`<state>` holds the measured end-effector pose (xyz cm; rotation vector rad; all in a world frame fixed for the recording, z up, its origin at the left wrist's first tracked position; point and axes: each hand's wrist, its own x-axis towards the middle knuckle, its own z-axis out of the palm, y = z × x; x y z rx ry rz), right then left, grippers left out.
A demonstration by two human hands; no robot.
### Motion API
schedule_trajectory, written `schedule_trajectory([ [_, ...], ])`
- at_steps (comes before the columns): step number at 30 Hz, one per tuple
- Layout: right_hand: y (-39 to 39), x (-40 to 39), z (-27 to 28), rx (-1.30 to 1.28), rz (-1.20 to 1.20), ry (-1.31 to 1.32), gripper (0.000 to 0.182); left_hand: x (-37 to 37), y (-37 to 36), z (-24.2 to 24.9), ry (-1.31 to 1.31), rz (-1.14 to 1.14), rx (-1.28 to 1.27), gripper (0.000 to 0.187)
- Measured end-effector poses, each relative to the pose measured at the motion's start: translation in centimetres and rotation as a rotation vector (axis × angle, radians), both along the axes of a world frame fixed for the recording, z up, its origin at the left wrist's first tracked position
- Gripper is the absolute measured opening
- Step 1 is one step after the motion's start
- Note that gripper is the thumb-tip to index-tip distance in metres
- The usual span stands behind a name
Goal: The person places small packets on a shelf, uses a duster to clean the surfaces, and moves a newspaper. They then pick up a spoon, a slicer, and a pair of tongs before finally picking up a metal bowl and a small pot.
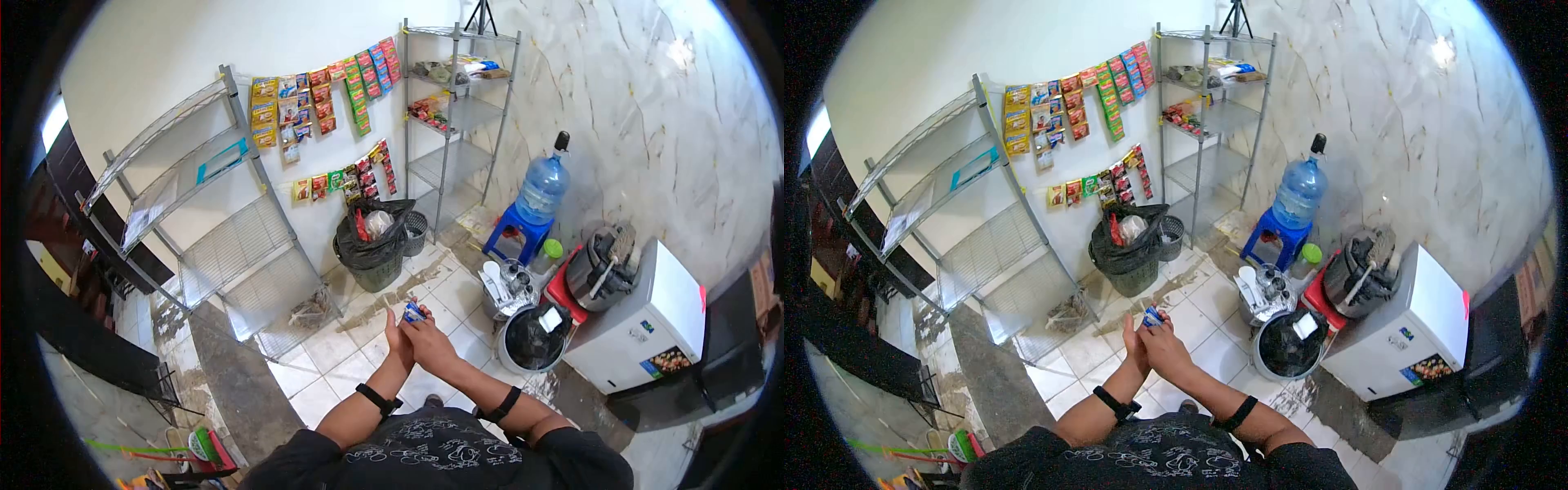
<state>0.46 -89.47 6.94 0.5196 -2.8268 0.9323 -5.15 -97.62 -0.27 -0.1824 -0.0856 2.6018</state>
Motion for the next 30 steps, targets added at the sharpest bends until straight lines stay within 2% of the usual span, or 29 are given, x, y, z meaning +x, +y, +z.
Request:
schedule_trajectory([
  [5, 2.3, -5.3, -0.6, 0.127, 0.026, 0.052, 0.035, -5.1, 2.4, -0.8, 0.068, -0.012, 0.011, 0.069],
  [7, 3.0, -7.4, -0.4, 0.036, 0.009, 0.121, 0.027, -7.1, 3.2, -0.7, 0.059, 0.048, -0.016, 0.067],
  [9, 4.0, -10.0, -1.1, 0.017, 0.018, 0.155, 0.028, -9.2, 4.0, -0.9, -0.017, 0.082, -0.095, 0.068],
  [11, 4.9, -12.5, -1.7, -0.03, 0.067, 0.108, 0.027, -11.6, 5.0, -1.3, -0.089, 0.1, 0.007, 0.065],
  [12, 5.1, -13.7, -0.3, -0.099, 0.081, -0.036, 0.026, -13.0, 5.5, -1.9, -0.036, 0.1, 0.014, 0.062],
  [13, 5.3, -15.1, 0.5, -0.032, 0.091, 0.081, 0.029, -14.9, 5.3, -2.6, 0.021, 0.13, 0.018, 0.059],
  [14, 5.2, -16.5, 0.8, -0.07, 0.066, 0.015, 0.024, -16.6, 5.5, -3.3, 0.01, 0.171, -0.102, 0.056],
  [15, 5.0, -17.9, 1.1, -0.101, 0.036, -0.053, 0.02, -17.5, 5.8, -1.6, 0.021, 0.196, -0.344, 0.055],
  [17, 4.8, -21.2, 1.8, -0.13, 0.052, 0.081, 0.019, -21.2, 6.2, -1.8, -0.038, 0.164, -0.144, 0.058],
  [20, 5.3, -27.5, 1.4, -0.073, 0.084, 0.069, 0.021, -26.4, 6.2, 0.2, -0.15, 0.161, 0.012, 0.061],
  [25, 3.9, -36.5, 3.3, -0.033, 0.135, 0.064, 0.018, -34.5, 4.7, 2.2, -0.075, 0.217, -0.045, 0.065],
  [29, 2.6, -41.5, 3.0, -0.122, 0.072, 0.033, 0.022, -39.5, 3.2, 3.1, -0.081, 0.24, -0.012, 0.066],
  [30, 1.9, -41.7, 4.3, -0.12, 0.044, 0.009, 0.024, -40.4, 3.1, 2.9, -0.08, 0.274, -0.075, 0.064],
])
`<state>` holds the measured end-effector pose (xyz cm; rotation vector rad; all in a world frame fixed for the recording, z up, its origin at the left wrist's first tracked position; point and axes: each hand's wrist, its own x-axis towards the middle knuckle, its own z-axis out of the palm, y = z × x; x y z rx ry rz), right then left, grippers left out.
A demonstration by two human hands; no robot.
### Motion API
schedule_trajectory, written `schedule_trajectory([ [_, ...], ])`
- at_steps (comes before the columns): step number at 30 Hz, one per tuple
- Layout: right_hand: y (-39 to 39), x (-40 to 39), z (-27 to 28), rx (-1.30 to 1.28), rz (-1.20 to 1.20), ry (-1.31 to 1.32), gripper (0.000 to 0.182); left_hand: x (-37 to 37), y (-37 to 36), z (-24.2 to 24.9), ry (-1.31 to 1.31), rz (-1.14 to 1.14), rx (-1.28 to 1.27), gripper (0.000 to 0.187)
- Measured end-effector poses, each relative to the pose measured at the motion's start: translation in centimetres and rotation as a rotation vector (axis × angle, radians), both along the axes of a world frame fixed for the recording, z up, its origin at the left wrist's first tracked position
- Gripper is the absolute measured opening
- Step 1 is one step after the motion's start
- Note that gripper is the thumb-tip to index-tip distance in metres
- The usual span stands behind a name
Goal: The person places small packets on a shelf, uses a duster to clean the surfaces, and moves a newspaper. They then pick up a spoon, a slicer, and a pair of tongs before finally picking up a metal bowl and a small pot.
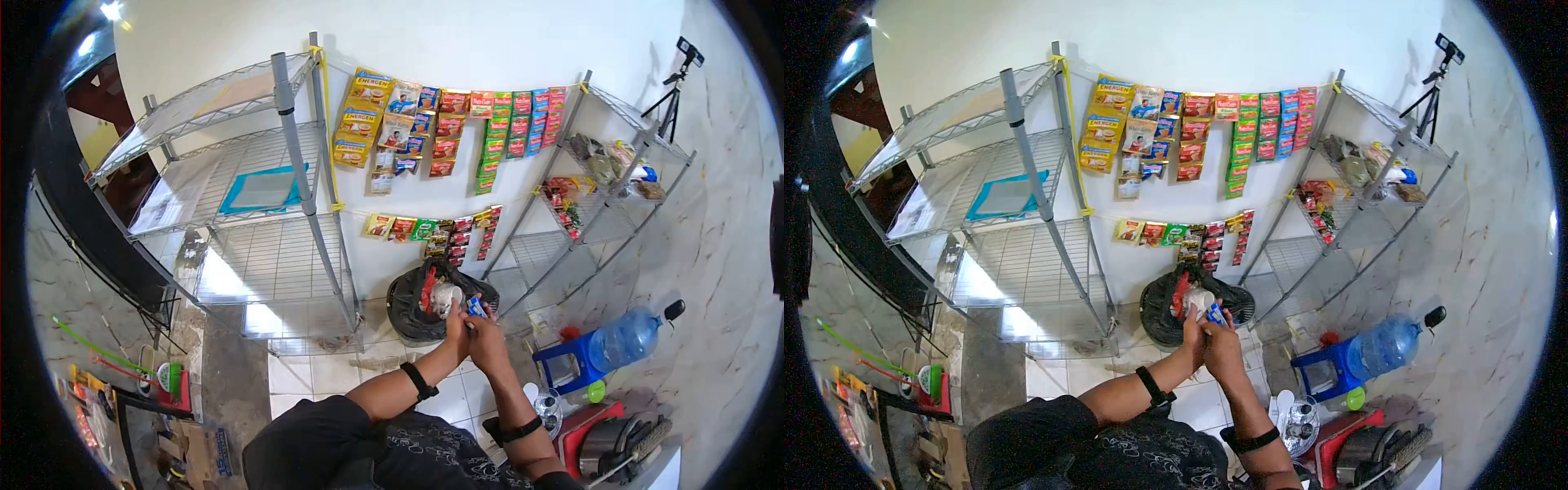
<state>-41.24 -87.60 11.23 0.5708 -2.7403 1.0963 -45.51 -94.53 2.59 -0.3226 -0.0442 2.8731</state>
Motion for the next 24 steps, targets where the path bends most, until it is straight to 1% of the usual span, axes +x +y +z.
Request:
schedule_trajectory([
  [1, -0.1, -0.8, -0.3, -0.001, 0.008, -0.009, 0.024, -0.7, -0.1, -0.3, -0.006, 0.032, -0.063, 0.063],
  [3, -0.2, -3.1, -1.3, -0.023, 0.128, 0.056, 0.024, -2.7, -0.4, -1.2, -0.038, 0.051, -0.057, 0.062],
  [4, -0.1, -4.3, -1.9, -0.023, 0.136, 0.057, 0.024, -3.8, -0.3, -2.1, -0.067, 0.061, -0.05, 0.062],
  [5, 0.0, -5.4, -2.6, 0.019, 0.176, 0.048, 0.024, -4.6, -0.2, -3.2, -0.099, 0.071, -0.042, 0.061],
  [8, 0.3, -7.3, -2.3, 0.1, 0.249, -0.007, 0.022, -5.5, 0.1, -3.1, -0.172, 0.105, -0.019, 0.061],
  [10, 0.3, -8.5, -0.9, 0.137, 0.269, -0.054, 0.021, -4.8, -0.3, 1.2, -0.171, 0.235, -0.246, 0.06],
  [11, 0.2, -8.9, -0.1, 0.15, 0.255, -0.083, 0.02, -5.5, -0.6, 1.2, -0.184, 0.231, -0.243, 0.06],
  [12, 0.3, -9.3, 0.5, 0.165, 0.237, -0.117, 0.02, -6.1, -0.8, 0.9, -0.133, 0.248, -0.144, 0.057],
  [13, 0.6, -10.2, 0.5, 0.082, 0.315, -0.063, 0.021, -6.6, -0.9, 0.8, -0.085, 0.269, -0.043, 0.056],
  [14, 0.7, -10.9, 0.9, 0.092, 0.333, -0.059, 0.021, -6.9, -0.9, 1.7, -0.117, 0.306, -0.07, 0.057],
  [15, 0.6, -11.4, 2.6, 0.068, 0.413, -0.06, 0.022, -7.3, -1.1, 3.2, -0.143, 0.348, -0.099, 0.058],
  [17, 0.3, -12.2, 3.7, 0.035, 0.445, -0.058, 0.025, -7.8, -2.1, 5.3, -0.045, 0.413, -0.179, 0.06],
  [18, 0.1, -12.3, 5.1, -0.01, 0.509, -0.054, 0.027, -7.5, -2.5, 6.3, -0.062, 0.428, -0.183, 0.06],
  [19, -0.1, -12.5, 6.2, -0.056, 0.577, -0.04, 0.03, -7.4, -3.1, 7.5, -0.022, 0.445, -0.173, 0.061],
  [21, -0.5, -12.8, 7.0, -0.039, 0.63, -0.036, 0.033, -7.2, -3.6, 8.0, 0.016, 0.491, -0.165, 0.062],
  [23, -1.3, -13.0, 7.4, 0.044, 0.677, -0.05, 0.033, -6.8, -4.1, 7.8, 0.091, 0.543, -0.233, 0.068],
  [24, -1.5, -12.7, 7.4, -0.005, 0.714, -0.01, 0.03, -6.3, -4.5, 7.6, 0.052, 0.556, -0.19, 0.066],
])
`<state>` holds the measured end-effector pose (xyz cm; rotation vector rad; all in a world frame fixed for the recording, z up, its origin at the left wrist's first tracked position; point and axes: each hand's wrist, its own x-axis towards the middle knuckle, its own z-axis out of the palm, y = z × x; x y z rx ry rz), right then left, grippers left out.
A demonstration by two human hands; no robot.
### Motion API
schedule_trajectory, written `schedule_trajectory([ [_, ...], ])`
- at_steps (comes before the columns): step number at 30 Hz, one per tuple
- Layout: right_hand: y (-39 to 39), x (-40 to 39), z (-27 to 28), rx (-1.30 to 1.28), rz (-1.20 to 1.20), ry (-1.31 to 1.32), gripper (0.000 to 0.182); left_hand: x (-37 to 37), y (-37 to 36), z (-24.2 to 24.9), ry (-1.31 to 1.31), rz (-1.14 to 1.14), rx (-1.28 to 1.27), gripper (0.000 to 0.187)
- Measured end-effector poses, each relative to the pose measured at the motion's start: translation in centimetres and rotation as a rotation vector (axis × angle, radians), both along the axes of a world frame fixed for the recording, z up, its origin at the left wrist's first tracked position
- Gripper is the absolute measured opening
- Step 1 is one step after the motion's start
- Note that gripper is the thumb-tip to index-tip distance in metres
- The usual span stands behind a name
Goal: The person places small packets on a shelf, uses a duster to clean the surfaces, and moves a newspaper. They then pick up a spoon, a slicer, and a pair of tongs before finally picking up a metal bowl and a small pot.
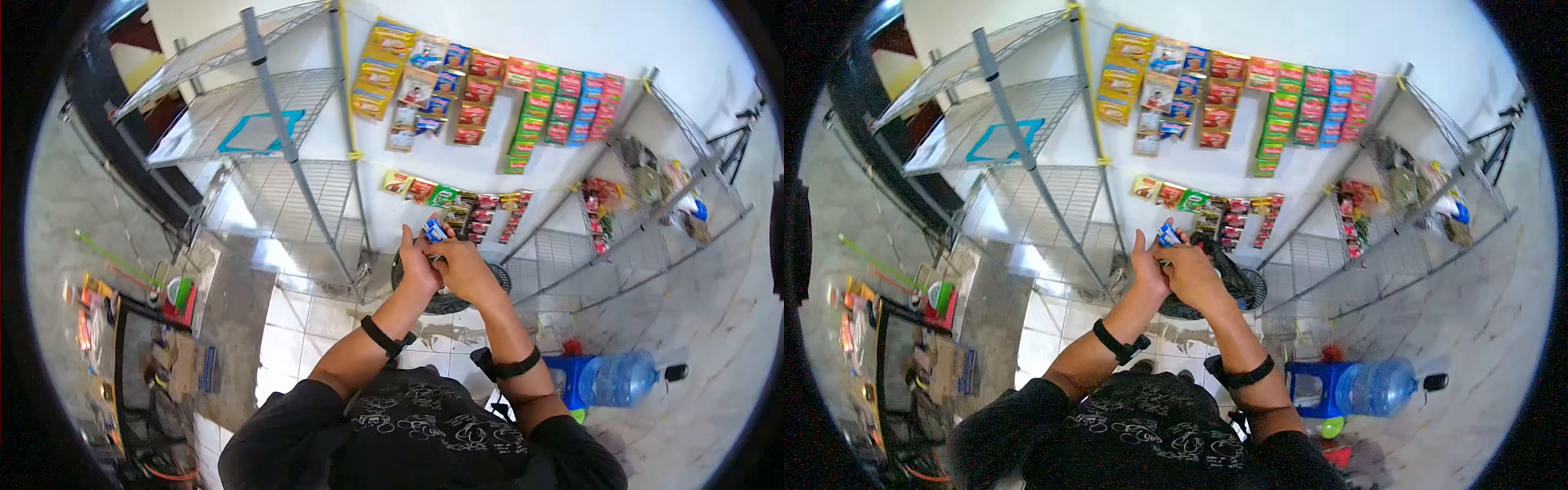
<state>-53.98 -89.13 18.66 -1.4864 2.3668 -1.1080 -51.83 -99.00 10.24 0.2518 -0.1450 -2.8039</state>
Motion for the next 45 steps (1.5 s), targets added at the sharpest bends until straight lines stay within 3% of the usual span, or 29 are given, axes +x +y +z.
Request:
schedule_trajectory([
  [6, -1.7, 1.0, -2.6, -0.003, 0.092, -0.287, 0.028, 2.9, -1.7, -1.1, -0.11, 0.172, -0.053, 0.057],
  [13, -5.5, 2.9, -4.9, 0.024, 0.165, -0.214, 0.034, 5.4, -4.6, -2.7, -0.296, 0.294, 0.029, 0.048],
  [16, -7.3, 3.0, -5.8, 0.052, 0.228, -0.316, 0.033, 6.5, -6.5, -3.3, -0.314, 0.269, 0.071, 0.048],
  [18, -9.2, 3.6, -6.6, 0.075, 0.261, -0.576, 0.033, 7.3, -8.5, -4.3, -0.32, 0.256, 0.089, 0.048],
  [22, -14.0, 6.4, -8.0, 0.143, 0.233, -0.562, 0.03, 10.3, -13.6, -7.5, -0.277, 0.195, 0.125, 0.05],
  [24, -16.7, 8.6, -8.9, 0.138, 0.229, -0.274, 0.026, 12.0, -16.1, -8.5, -0.275, 0.166, 0.138, 0.046],
  [29, -22.5, 12.5, -11.1, 0.187, 0.196, -0.345, 0.023, 15.8, -22.0, -10.6, -0.348, 0.196, 0.104, 0.043],
  [31, -24.6, 13.8, -11.8, 0.119, 0.169, -0.625, 0.024, 17.6, -24.1, -9.8, -0.476, 0.202, 0.027, 0.041],
  [35, -27.4, 15.7, -12.0, 0.032, 0.099, -0.879, 0.022, 19.7, -26.6, -8.1, -0.514, 0.245, 0.01, 0.039],
  [38, -29.1, 16.7, -11.0, 0.101, 0.152, -0.683, 0.024, 20.2, -28.4, -7.8, -0.567, 0.336, -0.067, 0.039],
  [45, -32.2, 18.1, -9.9, 0.068, 0.067, -0.789, 0.027, 21.6, -30.9, -6.2, -0.499, 0.422, -0.068, 0.034],
])
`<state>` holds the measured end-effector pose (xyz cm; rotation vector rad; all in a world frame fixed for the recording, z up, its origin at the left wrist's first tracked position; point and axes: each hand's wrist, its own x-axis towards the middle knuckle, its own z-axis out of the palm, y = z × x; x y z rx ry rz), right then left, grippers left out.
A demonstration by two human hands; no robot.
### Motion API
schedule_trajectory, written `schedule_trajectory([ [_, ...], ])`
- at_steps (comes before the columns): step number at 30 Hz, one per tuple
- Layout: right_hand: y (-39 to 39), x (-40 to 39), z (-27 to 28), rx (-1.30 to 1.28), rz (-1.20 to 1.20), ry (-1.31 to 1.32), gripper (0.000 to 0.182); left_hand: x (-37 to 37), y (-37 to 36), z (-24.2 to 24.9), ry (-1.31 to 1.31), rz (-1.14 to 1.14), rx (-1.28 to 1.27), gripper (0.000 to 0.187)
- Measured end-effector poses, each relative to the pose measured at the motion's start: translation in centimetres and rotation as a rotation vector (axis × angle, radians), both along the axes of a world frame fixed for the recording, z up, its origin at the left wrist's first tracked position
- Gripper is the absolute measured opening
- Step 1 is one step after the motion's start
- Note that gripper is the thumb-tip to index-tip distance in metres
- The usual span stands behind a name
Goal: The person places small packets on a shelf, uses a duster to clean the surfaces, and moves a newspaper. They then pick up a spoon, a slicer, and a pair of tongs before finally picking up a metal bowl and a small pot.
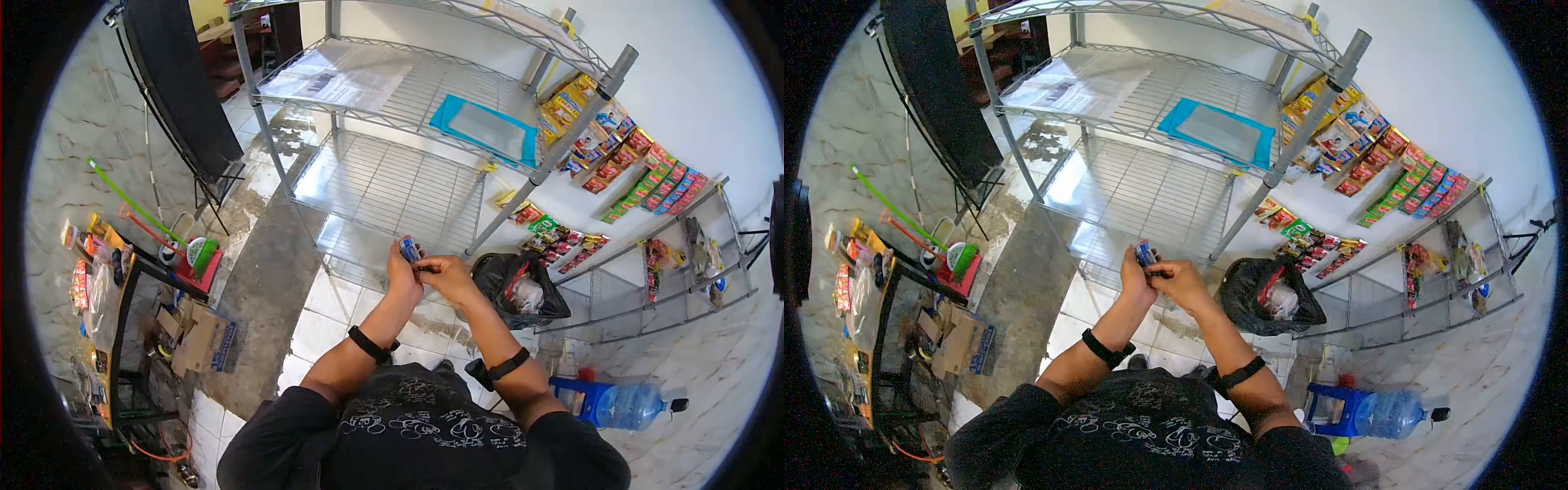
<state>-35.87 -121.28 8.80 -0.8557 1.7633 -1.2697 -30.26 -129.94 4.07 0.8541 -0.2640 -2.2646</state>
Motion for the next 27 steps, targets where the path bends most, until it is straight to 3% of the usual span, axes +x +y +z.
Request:
schedule_trajectory([
  [4, -1.1, 0.0, -0.8, -0.031, -0.034, -0.042, 0.025, 0.4, -1.2, -0.1, 0.026, 0.019, -0.02, 0.032],
  [6, -1.4, -0.2, -0.9, -0.168, -0.07, -0.342, 0.022, 0.4, -1.7, 0.1, 0.065, 0.0, -0.063, 0.034],
  [7, -1.4, -0.3, -0.7, -0.171, -0.069, -0.34, 0.022, 0.4, -1.9, 0.4, 0.067, 0.0, -0.067, 0.034],
  [9, -1.3, -0.4, 0.0, -0.23, -0.09, -0.582, 0.021, 0.5, -2.1, 1.0, 0.071, -0.021, -0.055, 0.03],
  [14, -1.0, -1.1, 0.3, -0.304, -0.11, -0.717, 0.021, 1.3, -3.2, -0.1, 0.144, -0.087, -0.12, 0.028],
  [17, -0.5, -1.5, 0.4, -0.348, -0.144, -0.739, 0.019, 1.9, -3.6, 2.0, 0.191, -0.071, -0.181, 0.027],
  [19, 0.2, -1.8, 1.9, -0.353, -0.187, -0.705, 0.018, 2.3, -4.5, 5.3, 0.247, 0.005, -0.228, 0.025],
  [22, 0.9, -3.0, 1.8, -0.444, -0.198, -0.758, 0.019, 3.7, -6.1, 13.9, 0.311, 0.085, -0.592, 0.024],
  [25, 1.1, -3.4, 3.0, -0.443, -0.231, -0.733, 0.02, 4.5, -7.5, 20.9, 0.42, 0.038, -0.838, 0.025],
  [27, 1.2, -3.1, 4.1, -0.466, -0.241, -0.731, 0.02, 4.4, -7.8, 23.0, 0.446, -0.002, -0.934, 0.026],
])
